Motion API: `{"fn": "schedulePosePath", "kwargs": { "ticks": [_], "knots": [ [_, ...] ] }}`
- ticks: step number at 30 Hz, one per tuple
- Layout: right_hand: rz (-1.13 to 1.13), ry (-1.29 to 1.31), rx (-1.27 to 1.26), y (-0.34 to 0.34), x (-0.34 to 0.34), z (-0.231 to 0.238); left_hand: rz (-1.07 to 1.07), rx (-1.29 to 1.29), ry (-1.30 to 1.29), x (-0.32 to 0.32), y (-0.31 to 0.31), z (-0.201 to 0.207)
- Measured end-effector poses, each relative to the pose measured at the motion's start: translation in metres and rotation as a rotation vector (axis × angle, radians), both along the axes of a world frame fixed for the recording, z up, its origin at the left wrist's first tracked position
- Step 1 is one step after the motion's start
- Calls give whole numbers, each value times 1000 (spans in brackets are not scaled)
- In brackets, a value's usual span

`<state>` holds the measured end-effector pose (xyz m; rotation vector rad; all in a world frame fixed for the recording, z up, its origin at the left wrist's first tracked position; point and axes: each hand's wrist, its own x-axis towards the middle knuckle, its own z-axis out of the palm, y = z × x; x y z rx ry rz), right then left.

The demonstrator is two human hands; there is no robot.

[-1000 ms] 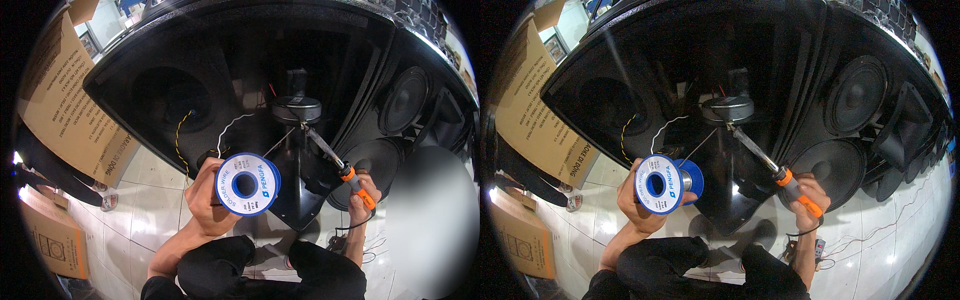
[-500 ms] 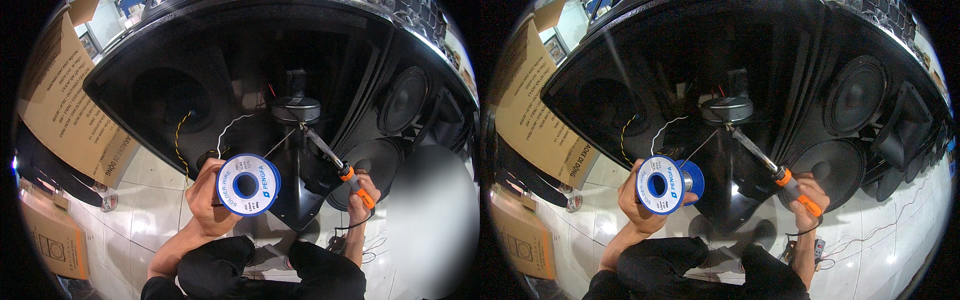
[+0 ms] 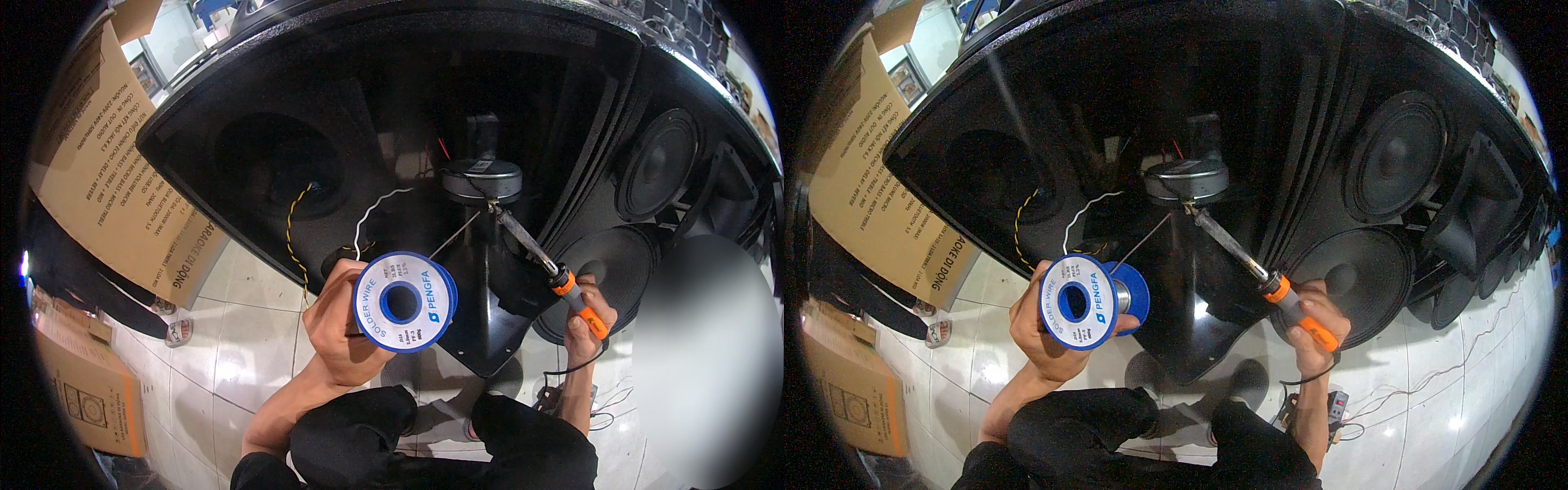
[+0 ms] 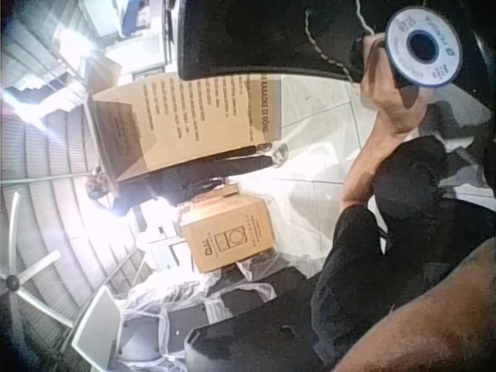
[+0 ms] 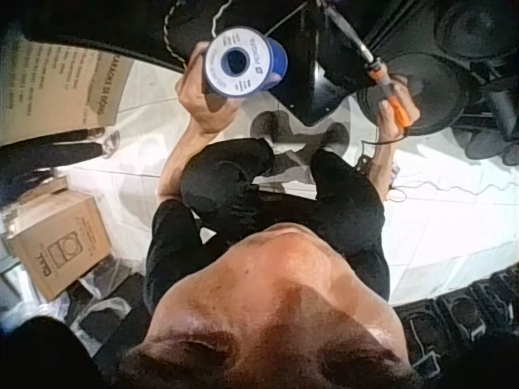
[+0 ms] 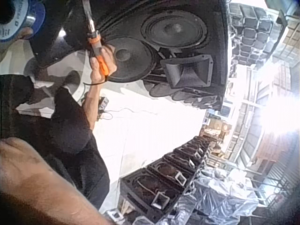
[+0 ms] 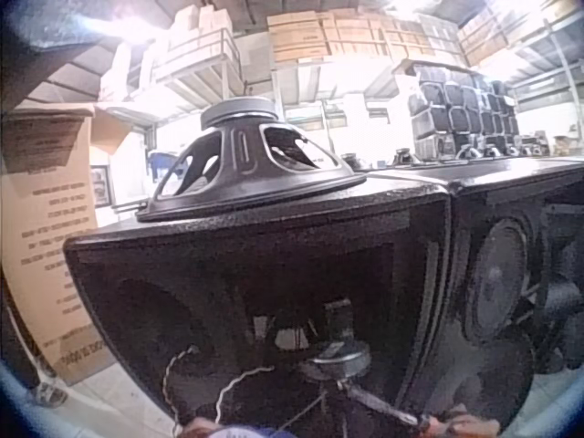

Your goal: The person sits on the floor and uses a soldering iron and solder to connect wires to the terminals of a large speaker driver and a horn tweeter inside a speaker cabinet. The person solders multiple connections, then places the speaker driver into the cabinet.

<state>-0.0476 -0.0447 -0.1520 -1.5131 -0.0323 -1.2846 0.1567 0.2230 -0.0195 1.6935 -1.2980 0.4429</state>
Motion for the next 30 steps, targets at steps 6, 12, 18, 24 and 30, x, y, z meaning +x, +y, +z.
{"fn": "schedulePosePath", "kwargs": {
  "ticks": [6,12,18,24,30],
  "knots": [
    [28,19,27,2,-1,2,11,14,-4,0,1,1],
    [10,9,9,2,0,1,3,11,-1,1,0,2],
    [199,-78,-36,-8,-1,-8,88,-29,-15,-3,-4,6],
    [220,-91,-37,-8,-14,-6,92,-46,-11,-4,-3,9],
    [72,-90,109,12,-55,10,65,-129,57,-6,6,4]
  ]
}}
